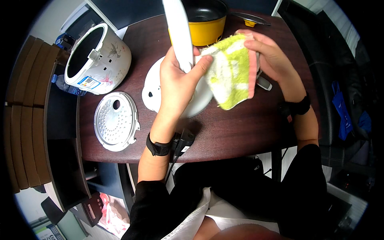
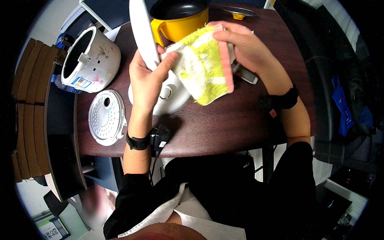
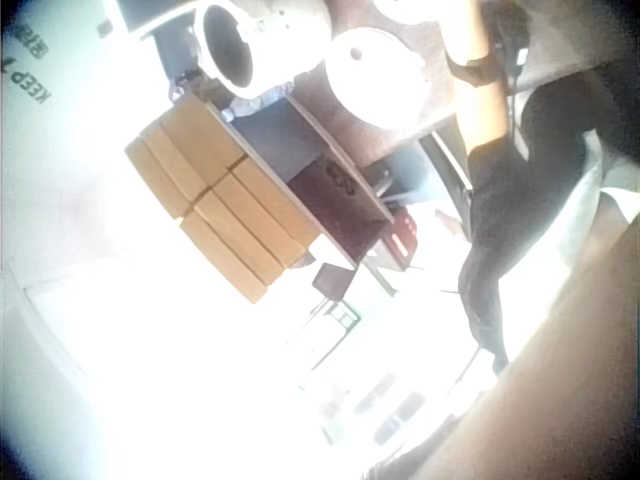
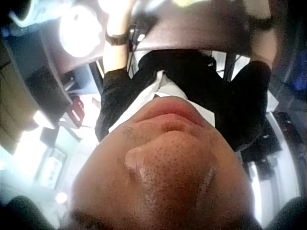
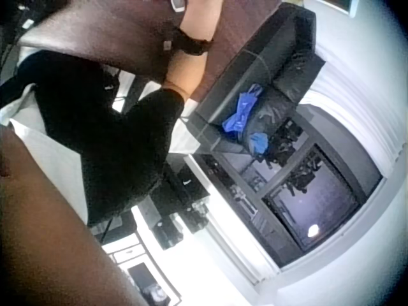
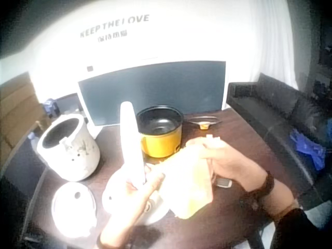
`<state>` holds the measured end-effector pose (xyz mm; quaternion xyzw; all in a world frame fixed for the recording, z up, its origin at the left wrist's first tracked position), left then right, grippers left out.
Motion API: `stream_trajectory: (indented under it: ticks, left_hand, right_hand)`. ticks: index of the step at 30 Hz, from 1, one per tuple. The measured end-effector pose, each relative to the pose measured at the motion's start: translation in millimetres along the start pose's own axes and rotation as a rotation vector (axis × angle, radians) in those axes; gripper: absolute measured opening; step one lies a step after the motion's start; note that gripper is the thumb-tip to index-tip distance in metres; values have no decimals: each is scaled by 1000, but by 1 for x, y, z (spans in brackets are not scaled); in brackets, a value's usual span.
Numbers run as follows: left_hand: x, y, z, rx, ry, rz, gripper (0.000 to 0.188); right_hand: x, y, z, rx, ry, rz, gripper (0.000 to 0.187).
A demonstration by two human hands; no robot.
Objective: The person uses a screwdriver to remove screws from a white plastic lid of a rice cooker. After removing the screws, the person wipes the lid with a cloth.
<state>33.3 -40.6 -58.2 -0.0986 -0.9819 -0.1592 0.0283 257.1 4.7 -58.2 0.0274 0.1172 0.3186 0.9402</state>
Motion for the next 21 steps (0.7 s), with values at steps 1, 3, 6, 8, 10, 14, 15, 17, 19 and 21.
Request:
stream_trajectory:
  ticks: [1, 3, 6, 8, 10, 14, 15, 17, 19, 21]
  left_hand:
    - [0, 0, 2, -11, -57, -23, 22]
    - [0, 0, 3, -22, -99, -54, 20]
    - [1, 2, 7, -34, -47, -42, 21]
    - [1, 2, 5, -38, -36, -58, 20]
    - [2, 1, 3, -60, -15, -71, 18]
    - [2, 0, 2, -70, -14, -48, 27]
    - [3, -1, 1, -21, -68, 8, 29]
    - [-4, -4, 1, -16, -64, 114, 37]
    - [-14, -6, 3, 64, -195, 252, 39]
    - [-21, -9, 6, 162, -263, 364, 39]
  right_hand:
    - [-8, 1, -4, -50, 75, 56, 42]
    - [-11, 4, -19, -153, 189, 238, 46]
    - [-19, 0, -31, -345, 8, 291, 44]
    - [-17, -4, -24, -394, -38, 221, 38]
    - [-3, -7, -15, -399, 8, 138, 35]
    - [-14, -10, 14, -258, 139, -326, 31]
    - [-10, -10, 14, -221, 175, -273, 31]
    - [-1, -9, 5, -148, 247, -162, 29]
    - [-15, -5, -2, 5, 364, -194, 28]
    - [-44, -2, 1, 133, 500, -195, 39]
Point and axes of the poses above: each hand's wrist, its own y-axis towards the middle knuckle, its own x-axis out of the back of the hand, z = x × y, the point moved 1 cm from there along y, towards the middle knuckle, and after that the axes turned 10 degrees about z, right-handed, at the moved point
